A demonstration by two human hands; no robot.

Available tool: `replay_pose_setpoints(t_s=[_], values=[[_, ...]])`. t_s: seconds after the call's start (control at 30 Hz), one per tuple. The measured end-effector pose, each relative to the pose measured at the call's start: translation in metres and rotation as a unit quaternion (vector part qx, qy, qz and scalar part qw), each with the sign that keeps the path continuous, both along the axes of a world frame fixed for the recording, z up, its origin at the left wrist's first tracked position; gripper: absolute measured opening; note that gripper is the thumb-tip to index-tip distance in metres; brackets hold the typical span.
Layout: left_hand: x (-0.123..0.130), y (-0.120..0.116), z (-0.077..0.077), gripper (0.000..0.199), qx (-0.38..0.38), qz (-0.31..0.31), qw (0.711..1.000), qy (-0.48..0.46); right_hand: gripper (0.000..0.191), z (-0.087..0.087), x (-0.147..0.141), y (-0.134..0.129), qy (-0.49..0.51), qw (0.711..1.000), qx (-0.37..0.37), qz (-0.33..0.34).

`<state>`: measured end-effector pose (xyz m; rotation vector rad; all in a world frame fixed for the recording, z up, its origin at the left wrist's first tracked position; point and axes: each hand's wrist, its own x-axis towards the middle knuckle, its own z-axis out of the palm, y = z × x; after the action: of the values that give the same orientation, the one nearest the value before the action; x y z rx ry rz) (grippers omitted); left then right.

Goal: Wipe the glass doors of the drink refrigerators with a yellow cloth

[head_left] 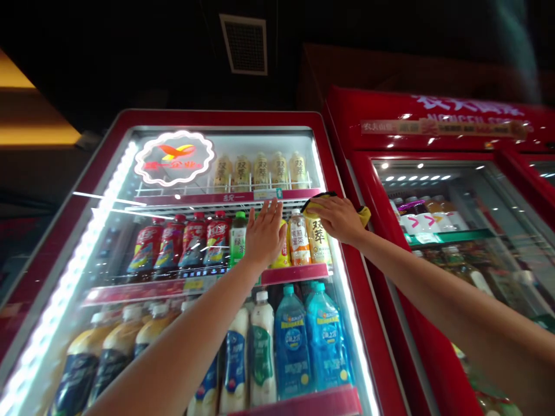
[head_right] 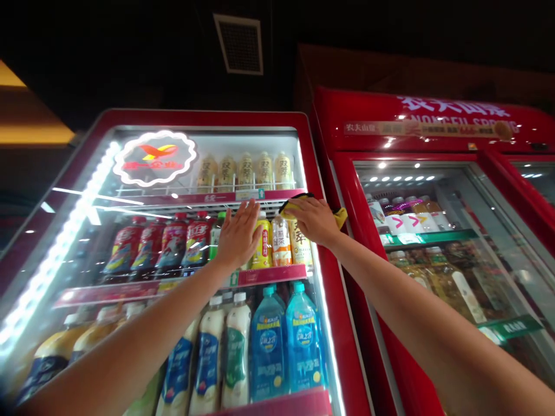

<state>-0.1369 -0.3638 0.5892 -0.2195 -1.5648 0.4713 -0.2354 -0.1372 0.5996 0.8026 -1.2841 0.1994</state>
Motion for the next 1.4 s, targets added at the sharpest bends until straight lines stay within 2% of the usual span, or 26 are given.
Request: replay_pose_setpoints(t_s=[0.07, 0.13, 0.2, 0.27, 0.33, 0.4, 0.5, 0.53, 0.6, 0.7, 0.77, 0.8, 0.87, 0.93, 1.0, 1.1, 1.17, 1.23, 1.33, 1.4], values=[[0.003, -0.003, 0.007, 0.059, 0.016, 0.003, 1.000, 0.002, 0.044, 0.016, -0.005, 0.011, -0.022, 0.998, -0.054, 0.010], [0.005, -0.006, 0.013, 0.059, 0.027, 0.008, 1.000, 0.005, 0.047, 0.048, -0.005, 0.009, -0.056, 0.989, -0.137, 0.023], [0.005, -0.008, 0.015, 0.060, 0.039, 0.009, 0.999, 0.012, 0.047, 0.080, 0.003, -0.009, -0.077, 0.981, -0.177, 0.029], [0.004, -0.010, 0.013, 0.060, 0.050, 0.009, 0.999, 0.020, 0.045, 0.098, 0.013, -0.034, -0.087, 0.980, -0.177, 0.025], [0.002, -0.013, 0.010, 0.060, 0.051, 0.012, 0.998, 0.022, 0.046, 0.095, 0.022, -0.052, -0.086, 0.985, -0.149, 0.020], [0.003, -0.016, 0.007, 0.060, 0.049, 0.018, 0.998, 0.019, 0.049, 0.075, 0.024, -0.054, -0.061, 0.996, -0.070, 0.012], [0.010, -0.023, 0.007, 0.060, 0.065, 0.027, 0.997, 0.008, 0.048, 0.040, 0.014, -0.026, 0.005, 0.995, 0.095, 0.002], [0.013, -0.026, 0.008, 0.060, 0.071, 0.030, 0.997, 0.007, 0.046, 0.032, 0.009, -0.014, 0.021, 0.993, 0.118, 0.001], [0.020, -0.032, 0.011, 0.060, 0.078, 0.035, 0.996, 0.012, 0.045, 0.028, -0.002, 0.006, 0.020, 0.998, 0.067, 0.005], [0.028, -0.041, 0.013, 0.060, 0.072, 0.039, 0.996, 0.025, 0.043, 0.047, -0.007, 0.000, -0.029, 0.992, -0.113, 0.043], [0.032, -0.045, 0.014, 0.060, 0.066, 0.040, 0.997, 0.030, 0.040, 0.068, -0.001, -0.025, -0.058, 0.974, -0.203, 0.079], [0.032, -0.046, 0.014, 0.060, 0.062, 0.039, 0.997, 0.031, 0.039, 0.077, 0.005, -0.041, -0.064, 0.968, -0.224, 0.091], [0.033, -0.048, 0.014, 0.059, 0.058, 0.039, 0.997, 0.030, 0.038, 0.086, 0.016, -0.070, -0.059, 0.969, -0.216, 0.103], [0.033, -0.050, 0.015, 0.059, 0.057, 0.040, 0.997, 0.024, 0.038, 0.082, 0.023, -0.087, -0.042, 0.979, -0.169, 0.102], [0.034, -0.054, 0.016, 0.059, 0.055, 0.042, 0.997, 0.016, 0.043, 0.069, 0.022, -0.086, -0.013, 0.991, -0.079, 0.104], [0.039, -0.063, 0.019, 0.059, 0.047, 0.043, 0.998, 0.010, 0.046, 0.050, 0.010, -0.059, 0.038, 0.991, 0.053, 0.116], [0.044, -0.072, 0.022, 0.059, 0.045, 0.045, 0.998, 0.013, 0.041, 0.051, 0.002, -0.042, 0.043, 0.992, 0.026, 0.113], [0.051, -0.082, 0.025, 0.058, 0.045, 0.049, 0.998, 0.015, 0.038, 0.064, -0.002, -0.040, 0.028, 0.991, -0.063, 0.118], [0.057, -0.093, 0.029, 0.058, 0.047, 0.054, 0.997, 0.012, 0.039, 0.093, 0.007, -0.073, -0.001, 0.973, -0.187, 0.133], [0.058, -0.096, 0.031, 0.059, 0.056, 0.062, 0.996, 0.005, 0.041, 0.103, 0.023, -0.109, -0.008, 0.969, -0.207, 0.134]])
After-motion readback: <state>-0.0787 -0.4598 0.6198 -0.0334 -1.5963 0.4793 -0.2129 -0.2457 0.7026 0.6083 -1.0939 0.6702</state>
